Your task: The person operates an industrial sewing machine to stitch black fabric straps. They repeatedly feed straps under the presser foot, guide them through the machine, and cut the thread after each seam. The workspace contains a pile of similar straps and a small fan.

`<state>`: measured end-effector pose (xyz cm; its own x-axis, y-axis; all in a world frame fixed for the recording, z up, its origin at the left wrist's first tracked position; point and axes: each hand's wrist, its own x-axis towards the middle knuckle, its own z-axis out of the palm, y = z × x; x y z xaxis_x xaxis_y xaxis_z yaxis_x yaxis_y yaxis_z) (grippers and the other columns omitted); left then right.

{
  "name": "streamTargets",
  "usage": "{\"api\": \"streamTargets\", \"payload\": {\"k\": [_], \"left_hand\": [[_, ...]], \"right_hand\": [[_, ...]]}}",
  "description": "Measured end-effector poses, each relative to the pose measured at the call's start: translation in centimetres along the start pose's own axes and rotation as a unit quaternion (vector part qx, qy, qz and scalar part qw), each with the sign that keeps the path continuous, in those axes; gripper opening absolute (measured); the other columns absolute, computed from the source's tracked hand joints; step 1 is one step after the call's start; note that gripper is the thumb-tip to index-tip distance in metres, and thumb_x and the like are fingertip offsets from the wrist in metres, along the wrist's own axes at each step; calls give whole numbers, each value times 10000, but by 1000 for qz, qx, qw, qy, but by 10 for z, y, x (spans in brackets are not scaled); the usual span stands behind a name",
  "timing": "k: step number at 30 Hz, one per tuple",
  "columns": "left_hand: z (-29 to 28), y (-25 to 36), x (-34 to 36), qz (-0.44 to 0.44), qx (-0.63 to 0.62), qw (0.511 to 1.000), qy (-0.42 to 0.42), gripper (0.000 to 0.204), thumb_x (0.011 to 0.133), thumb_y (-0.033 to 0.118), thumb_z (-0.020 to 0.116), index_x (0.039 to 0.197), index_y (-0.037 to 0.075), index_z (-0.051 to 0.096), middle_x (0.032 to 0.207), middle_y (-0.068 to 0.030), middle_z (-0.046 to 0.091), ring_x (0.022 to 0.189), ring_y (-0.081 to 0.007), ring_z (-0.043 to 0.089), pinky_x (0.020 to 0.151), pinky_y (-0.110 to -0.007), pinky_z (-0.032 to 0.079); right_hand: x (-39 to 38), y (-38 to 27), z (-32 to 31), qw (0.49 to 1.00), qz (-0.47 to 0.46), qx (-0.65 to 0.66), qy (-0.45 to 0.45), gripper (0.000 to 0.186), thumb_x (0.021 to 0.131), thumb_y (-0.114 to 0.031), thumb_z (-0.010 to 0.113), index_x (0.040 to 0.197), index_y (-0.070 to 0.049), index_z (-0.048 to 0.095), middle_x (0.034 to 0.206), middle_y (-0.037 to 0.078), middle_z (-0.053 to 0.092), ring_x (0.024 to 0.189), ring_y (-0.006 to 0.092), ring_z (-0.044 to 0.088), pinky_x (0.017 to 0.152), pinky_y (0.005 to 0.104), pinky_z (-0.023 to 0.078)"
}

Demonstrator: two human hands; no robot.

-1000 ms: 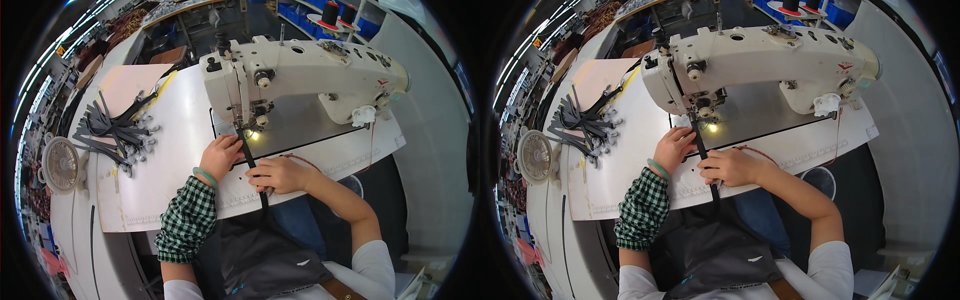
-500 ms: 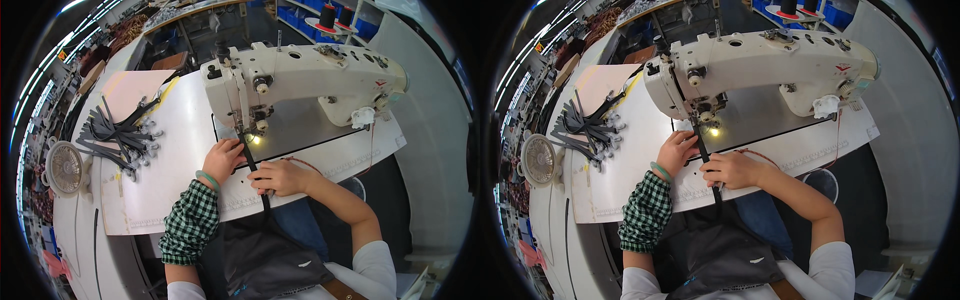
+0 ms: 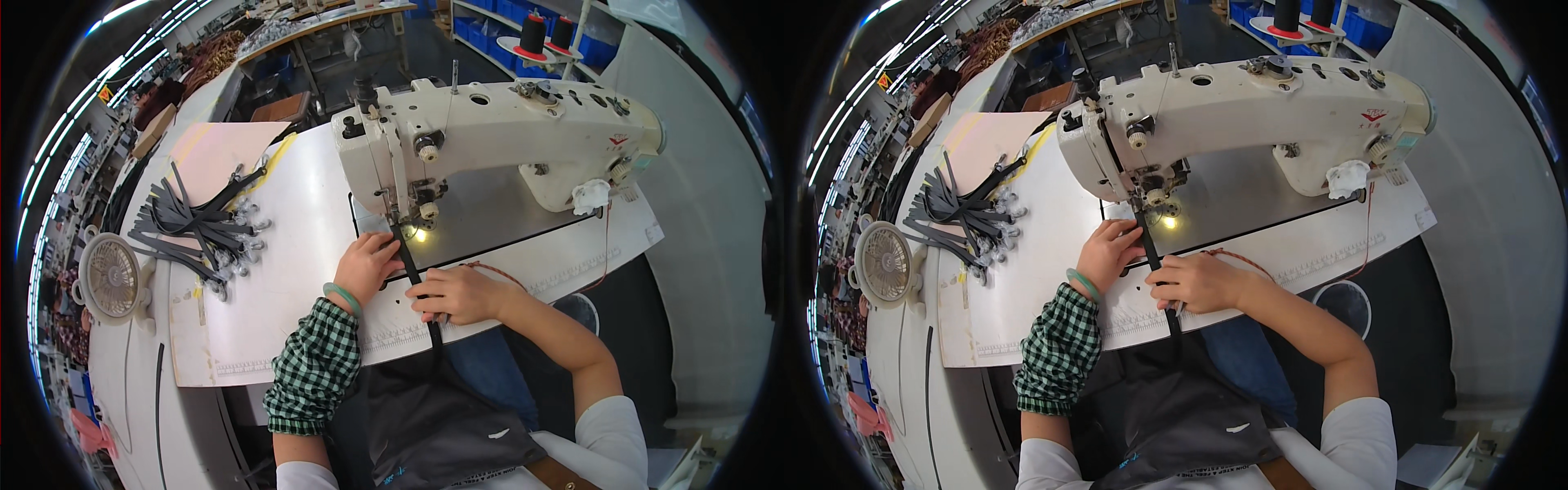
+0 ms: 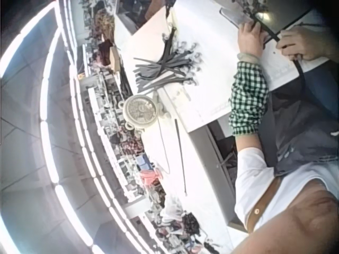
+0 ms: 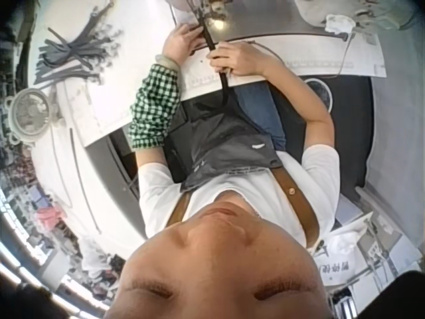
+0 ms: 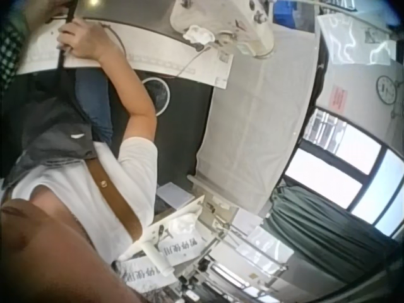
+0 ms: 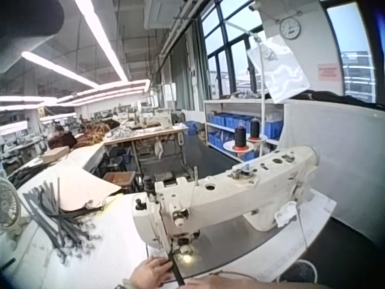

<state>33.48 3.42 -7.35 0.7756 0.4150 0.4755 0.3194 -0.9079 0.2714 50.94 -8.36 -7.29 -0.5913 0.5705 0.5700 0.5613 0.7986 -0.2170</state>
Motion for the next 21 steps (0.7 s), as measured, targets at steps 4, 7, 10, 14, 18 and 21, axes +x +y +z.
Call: {"api": "streamTargets", "payload": {"k": [4, 7, 10, 14, 18, 21], "left_hand": [[-1, 2, 1, -5, -1, 1000, -3, 322, 670, 186, 671, 943, 25, 617, 990, -83, 571, 914, -262, 527, 774, -337, 458], [0, 0, 1, 0, -4, 1000, 1, 321, 668, 186, 673, 941, 26, 617, 991, -81, 571, 912, -261, 528, 773, -337, 458], [1, -1, 0, 3, -2, 1000, 1, 313, 671, 192, 675, 938, 40, 616, 1002, -74, 568, 915, -240, 522, 773, -338, 446], [1, -1, 1, 8, 5, 1000, 2, 314, 668, 186, 675, 941, 40, 618, 987, -71, 570, 907, -239, 524, 773, -335, 448], [0, 1, 2, 7, 9, 1000, 7, 323, 659, 177, 678, 943, 35, 622, 965, -71, 575, 896, -245, 530, 768, -335, 461], [0, 1, 3, 6, 6, 1000, 5, 326, 654, 173, 680, 943, 35, 623, 962, -71, 576, 897, -242, 529, 770, -333, 460]], "right_hand": [[1, -1, -1, 1000, 6, 3, -2, 150, 670, -187, 652, 777, -110, 580, 974, -8, 572, 719, 151, 507, 492, 268, 454], [0, -1, -1, 1000, 8, 3, -5, 149, 671, -188, 652, 774, -109, 579, 975, -9, 572, 719, 151, 508, 490, 270, 454], [2, -2, -1, 1000, 8, 1, -9, 150, 671, -191, 653, 772, -109, 578, 975, -9, 572, 719, 152, 507, 488, 270, 452], [5, -6, -5, 1000, 23, -2, -18, 125, 699, -201, 644, 729, -110, 563, 921, -30, 574, 743, 135, 508, 536, 271, 468], [5, -5, -5, 1000, 21, -4, -13, 133, 699, -206, 646, 730, -107, 563, 908, -30, 575, 742, 137, 512, 537, 278, 464], [3, -3, -3, 1000, 19, -2, -7, 137, 698, -210, 649, 732, -107, 566, 899, -29, 574, 739, 138, 514, 535, 279, 459]]}}
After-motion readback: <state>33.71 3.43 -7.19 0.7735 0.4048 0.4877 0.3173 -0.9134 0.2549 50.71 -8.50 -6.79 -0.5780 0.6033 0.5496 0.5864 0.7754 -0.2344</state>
